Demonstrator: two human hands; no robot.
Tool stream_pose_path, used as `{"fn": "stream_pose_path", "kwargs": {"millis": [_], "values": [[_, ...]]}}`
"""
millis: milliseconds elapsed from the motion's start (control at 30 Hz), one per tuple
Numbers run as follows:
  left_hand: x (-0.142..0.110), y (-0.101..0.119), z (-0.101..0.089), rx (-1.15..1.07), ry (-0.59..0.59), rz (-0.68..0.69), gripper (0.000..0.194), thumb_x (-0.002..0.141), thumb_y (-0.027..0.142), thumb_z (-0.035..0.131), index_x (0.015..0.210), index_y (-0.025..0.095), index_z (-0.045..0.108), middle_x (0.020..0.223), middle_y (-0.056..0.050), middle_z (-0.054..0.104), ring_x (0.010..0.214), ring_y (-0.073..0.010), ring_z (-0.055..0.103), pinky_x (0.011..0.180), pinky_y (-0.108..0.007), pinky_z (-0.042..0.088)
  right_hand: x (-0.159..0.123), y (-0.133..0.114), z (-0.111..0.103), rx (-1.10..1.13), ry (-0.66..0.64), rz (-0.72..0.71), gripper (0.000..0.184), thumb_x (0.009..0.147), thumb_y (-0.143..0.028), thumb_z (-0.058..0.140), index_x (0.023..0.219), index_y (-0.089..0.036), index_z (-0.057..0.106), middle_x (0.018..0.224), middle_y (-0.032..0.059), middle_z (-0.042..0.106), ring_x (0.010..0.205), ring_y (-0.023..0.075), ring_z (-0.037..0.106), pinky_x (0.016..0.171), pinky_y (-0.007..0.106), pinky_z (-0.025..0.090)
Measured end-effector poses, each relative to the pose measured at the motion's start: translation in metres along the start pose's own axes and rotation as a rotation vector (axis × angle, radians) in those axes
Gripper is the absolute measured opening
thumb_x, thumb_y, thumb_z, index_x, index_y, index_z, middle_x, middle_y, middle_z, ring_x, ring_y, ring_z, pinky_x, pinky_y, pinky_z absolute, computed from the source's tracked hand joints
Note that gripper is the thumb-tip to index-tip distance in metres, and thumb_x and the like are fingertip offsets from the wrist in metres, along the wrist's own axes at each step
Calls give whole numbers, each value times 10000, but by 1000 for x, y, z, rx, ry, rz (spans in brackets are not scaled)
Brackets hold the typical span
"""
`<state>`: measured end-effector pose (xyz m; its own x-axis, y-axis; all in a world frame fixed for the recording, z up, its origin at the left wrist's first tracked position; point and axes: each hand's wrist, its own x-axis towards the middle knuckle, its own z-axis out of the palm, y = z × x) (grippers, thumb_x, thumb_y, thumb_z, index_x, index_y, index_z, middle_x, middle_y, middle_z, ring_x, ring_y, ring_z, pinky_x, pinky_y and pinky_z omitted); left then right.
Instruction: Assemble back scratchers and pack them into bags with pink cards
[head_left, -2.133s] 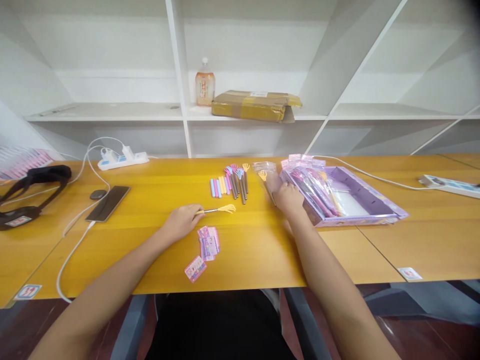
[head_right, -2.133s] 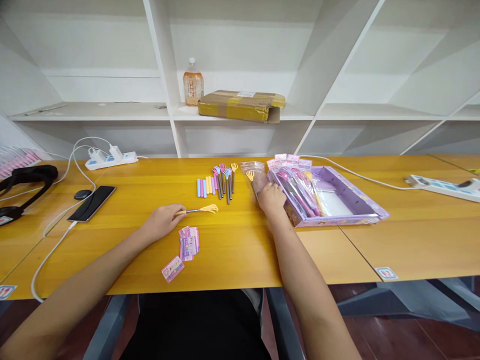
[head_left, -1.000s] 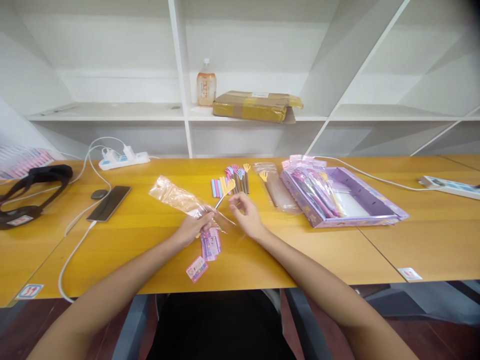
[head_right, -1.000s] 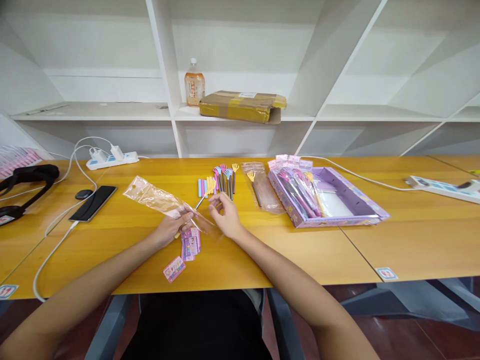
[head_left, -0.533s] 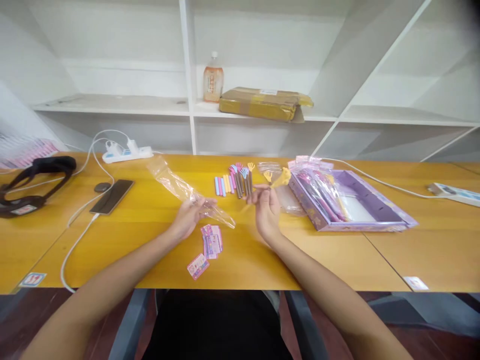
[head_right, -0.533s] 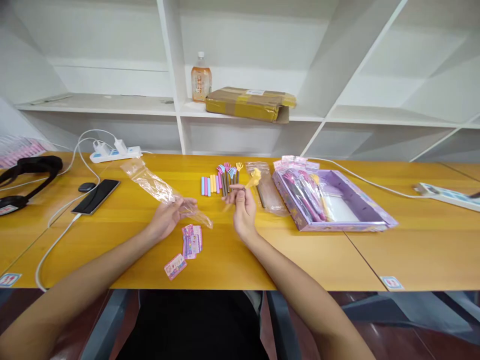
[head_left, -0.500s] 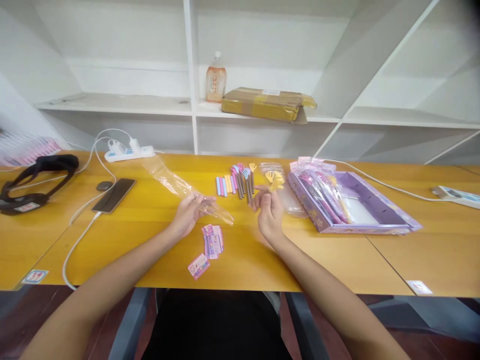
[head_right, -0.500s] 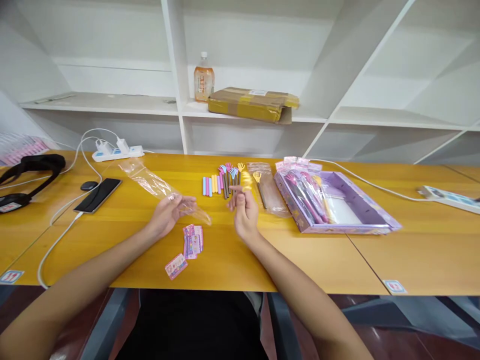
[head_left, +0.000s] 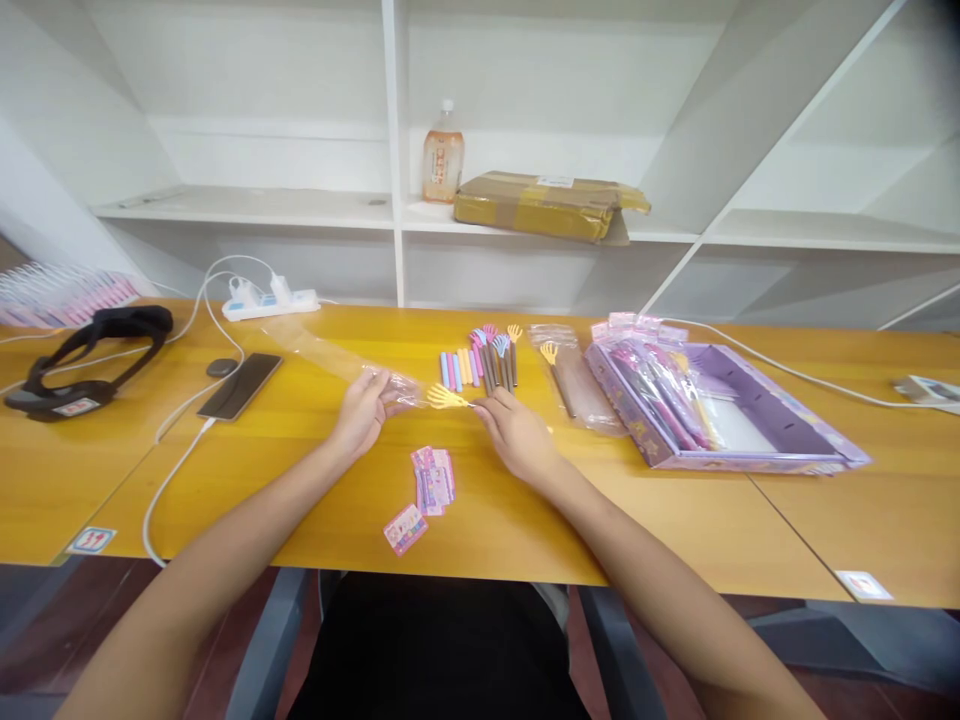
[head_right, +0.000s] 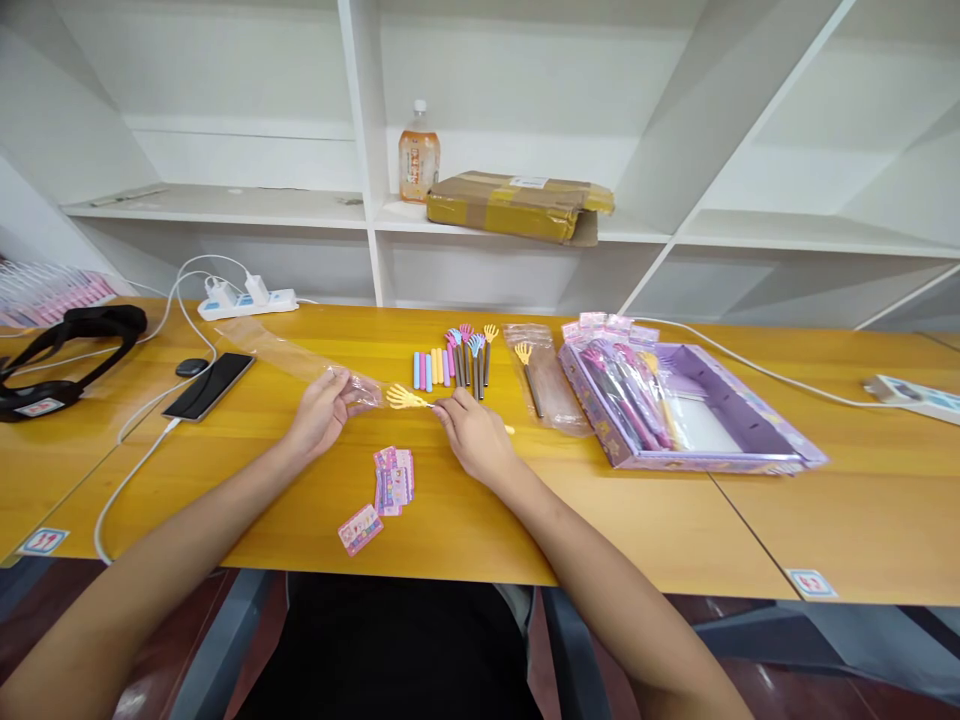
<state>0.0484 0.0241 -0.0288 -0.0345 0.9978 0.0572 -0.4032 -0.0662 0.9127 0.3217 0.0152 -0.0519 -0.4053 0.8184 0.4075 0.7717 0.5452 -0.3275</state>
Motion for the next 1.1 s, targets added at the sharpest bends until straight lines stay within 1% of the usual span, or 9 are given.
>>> {"fn": "stream_pose_path", "kwargs": {"millis": [133,267,400,533,600,700,800,900,1100], "values": [[-2,-7,3,29,-16,-48,339,902,423,800,940,162,587,1002,-119,780,868,-228,777,757,-363,663,0,-1,-1,77,-23,-41,419,1152,-414,344,1184,-217,713,1073,95,643,954,234,673,842,365,520],[-4,-7,5,55,-55,-51,344,894,433,811,958,166,603,1022,-97,770,856,-199,762,746,-344,668,1,0,1,169,15,-71,391,1144,-407,387,1150,-226,733,1030,93,645,954,237,662,862,376,528],[-10,-11,9,29,-77,-44,428,815,449,889,1004,171,623,1035,-82,770,916,-212,765,812,-370,671,2,2,7,256,50,-106,379,1133,-411,426,1190,-216,746,987,93,636,943,240,659,886,392,538],[-19,-22,17,58,-125,-87,474,742,391,948,1042,156,667,993,-77,772,913,-242,772,860,-417,667,1,-3,8,313,7,-134,386,1129,-413,434,1221,-201,743,992,99,641,936,238,661,901,397,543],[-20,-23,19,53,-106,-52,444,733,366,953,1011,153,679,958,-65,765,906,-242,769,856,-416,668,1,-5,5,327,-26,-116,367,1122,-412,453,1259,-203,721,1027,103,664,961,241,666,911,401,537],[-12,-16,14,12,19,46,437,709,344,965,988,152,690,950,-41,751,875,-202,756,812,-363,673,2,-1,-1,401,-26,-6,310,1095,-415,513,1238,-205,690,1022,83,706,931,227,671,885,392,523],[3,-2,2,-31,123,92,450,682,338,976,972,146,692,981,-45,758,843,-170,749,786,-318,667,5,7,-5,626,-1,100,272,1052,-436,566,1155,-200,655,879,31,691,759,176,634,749,339,509],[14,8,-9,-85,169,122,399,710,319,961,944,143,690,984,-59,775,858,-168,758,841,-328,662,7,11,-8,935,-17,153,340,976,-491,680,1147,-199,652,886,23,703,712,150,628,652,296,493],[18,14,-13,-167,198,102,182,841,240,855,917,144,719,915,-45,791,834,-145,767,906,-309,649,8,9,-18,1319,-77,174,479,908,-526,790,1276,-222,746,1119,104,787,1043,229,732,801,330,551]]}}
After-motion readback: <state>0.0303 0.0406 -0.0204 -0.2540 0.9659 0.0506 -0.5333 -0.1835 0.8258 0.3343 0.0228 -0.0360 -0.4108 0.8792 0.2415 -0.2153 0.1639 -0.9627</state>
